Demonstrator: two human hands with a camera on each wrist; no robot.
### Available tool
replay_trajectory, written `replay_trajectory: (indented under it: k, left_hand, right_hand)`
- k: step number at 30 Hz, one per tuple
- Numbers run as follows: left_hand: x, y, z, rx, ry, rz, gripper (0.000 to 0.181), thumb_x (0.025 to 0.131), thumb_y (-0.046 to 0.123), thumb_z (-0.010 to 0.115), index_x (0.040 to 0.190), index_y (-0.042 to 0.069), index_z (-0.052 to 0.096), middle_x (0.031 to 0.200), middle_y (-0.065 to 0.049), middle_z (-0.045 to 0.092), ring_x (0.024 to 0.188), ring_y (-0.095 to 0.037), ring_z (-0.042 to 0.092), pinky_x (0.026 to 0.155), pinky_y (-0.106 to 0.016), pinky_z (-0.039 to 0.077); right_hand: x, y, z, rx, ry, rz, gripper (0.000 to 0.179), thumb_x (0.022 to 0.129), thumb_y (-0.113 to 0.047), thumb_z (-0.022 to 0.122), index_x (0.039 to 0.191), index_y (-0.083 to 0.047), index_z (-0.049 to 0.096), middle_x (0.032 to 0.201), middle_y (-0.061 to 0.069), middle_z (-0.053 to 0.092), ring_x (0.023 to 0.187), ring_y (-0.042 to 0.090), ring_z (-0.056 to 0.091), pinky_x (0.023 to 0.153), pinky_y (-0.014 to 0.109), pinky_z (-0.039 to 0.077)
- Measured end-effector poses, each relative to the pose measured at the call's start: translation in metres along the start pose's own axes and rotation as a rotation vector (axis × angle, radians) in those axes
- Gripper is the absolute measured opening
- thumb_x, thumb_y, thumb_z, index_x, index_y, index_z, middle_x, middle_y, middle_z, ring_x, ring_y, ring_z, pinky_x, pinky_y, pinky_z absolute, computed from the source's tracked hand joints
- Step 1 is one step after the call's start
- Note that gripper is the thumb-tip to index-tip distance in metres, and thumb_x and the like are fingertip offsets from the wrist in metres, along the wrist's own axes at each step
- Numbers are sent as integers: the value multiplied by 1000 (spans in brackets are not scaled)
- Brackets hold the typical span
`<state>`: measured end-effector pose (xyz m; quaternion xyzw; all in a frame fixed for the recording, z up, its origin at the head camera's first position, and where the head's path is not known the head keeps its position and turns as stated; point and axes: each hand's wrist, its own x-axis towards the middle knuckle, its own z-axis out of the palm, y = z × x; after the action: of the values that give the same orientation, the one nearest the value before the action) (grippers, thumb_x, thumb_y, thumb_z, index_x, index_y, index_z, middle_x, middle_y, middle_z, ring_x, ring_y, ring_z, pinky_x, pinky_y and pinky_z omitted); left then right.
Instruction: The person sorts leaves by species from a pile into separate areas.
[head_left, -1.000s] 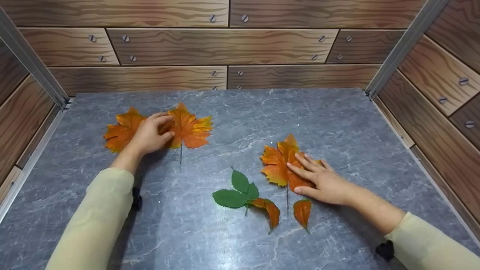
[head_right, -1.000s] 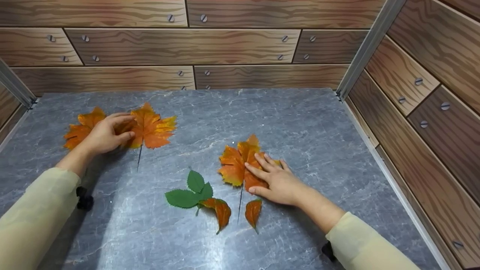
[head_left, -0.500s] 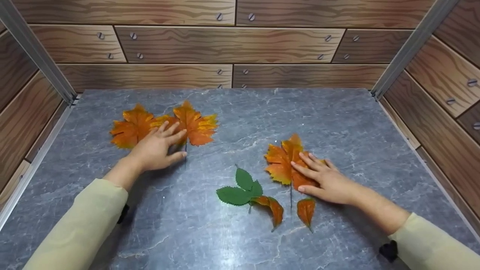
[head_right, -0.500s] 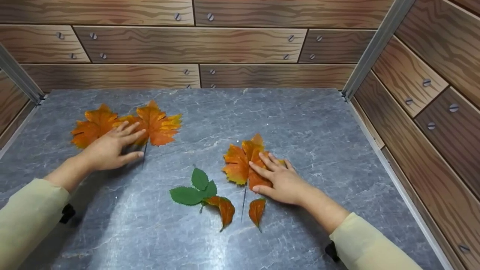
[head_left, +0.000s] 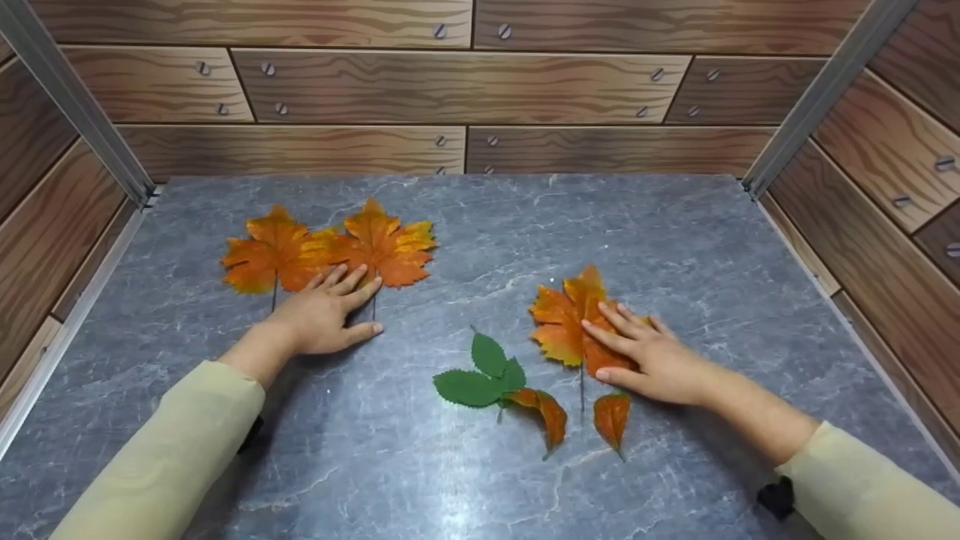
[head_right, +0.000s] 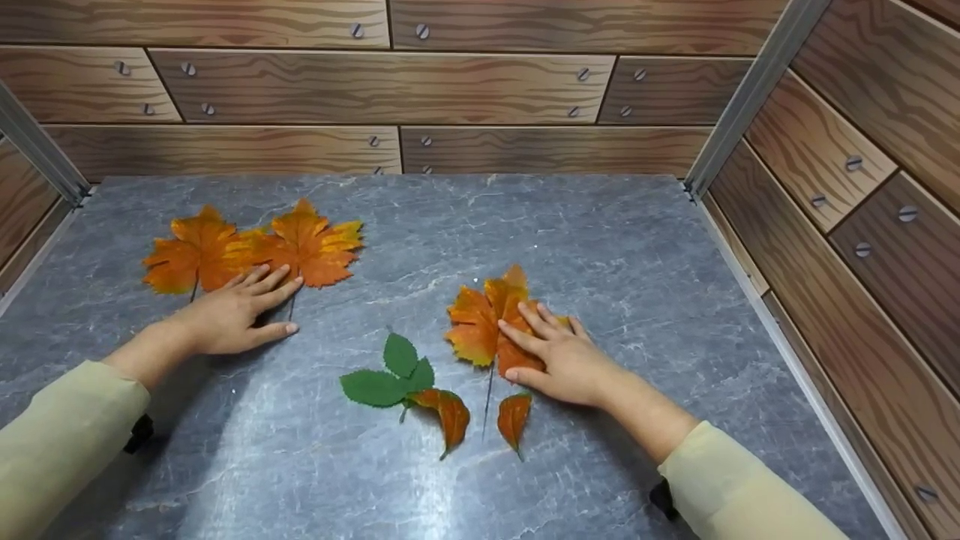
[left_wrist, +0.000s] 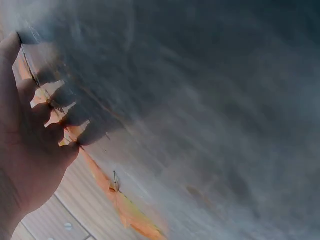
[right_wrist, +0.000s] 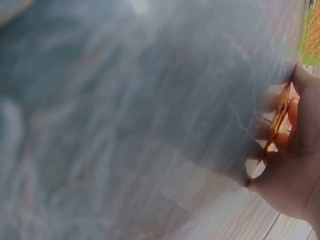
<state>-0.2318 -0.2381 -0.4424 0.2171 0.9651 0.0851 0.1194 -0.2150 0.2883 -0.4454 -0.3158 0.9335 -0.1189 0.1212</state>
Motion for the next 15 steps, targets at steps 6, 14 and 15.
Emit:
replay_trajectory:
  k: [6, 14, 15]
  left_hand:
    - [1, 1, 0, -9, -2, 5, 85, 106, 68, 45, 171, 20, 19, 176, -14, 10, 161, -45, 5, 128, -63, 7]
    - [-3, 2, -1, 0, 12, 12, 85, 106, 70, 42, 171, 19, 21, 176, -16, 12, 160, -47, 7, 127, -64, 9]
    - [-3, 2, -1, -2, 12, 12, 86, 106, 70, 42, 171, 19, 21, 176, -16, 12, 160, -47, 7, 127, -65, 9]
  right_hand:
    - [-3, 0, -2, 5, 6, 2, 76, 106, -62, 53, 170, -28, 29, 177, 11, 11, 161, 42, 9, 121, 76, 5]
    - [-3, -1, -5, 34, 38, -30, 76, 106, -59, 57, 169, -26, 30, 176, 12, 14, 160, 43, 13, 121, 76, 11]
    - [-4, -2, -7, 46, 46, -34, 77, 106, -59, 57, 169, -27, 30, 177, 12, 14, 160, 43, 14, 121, 75, 13]
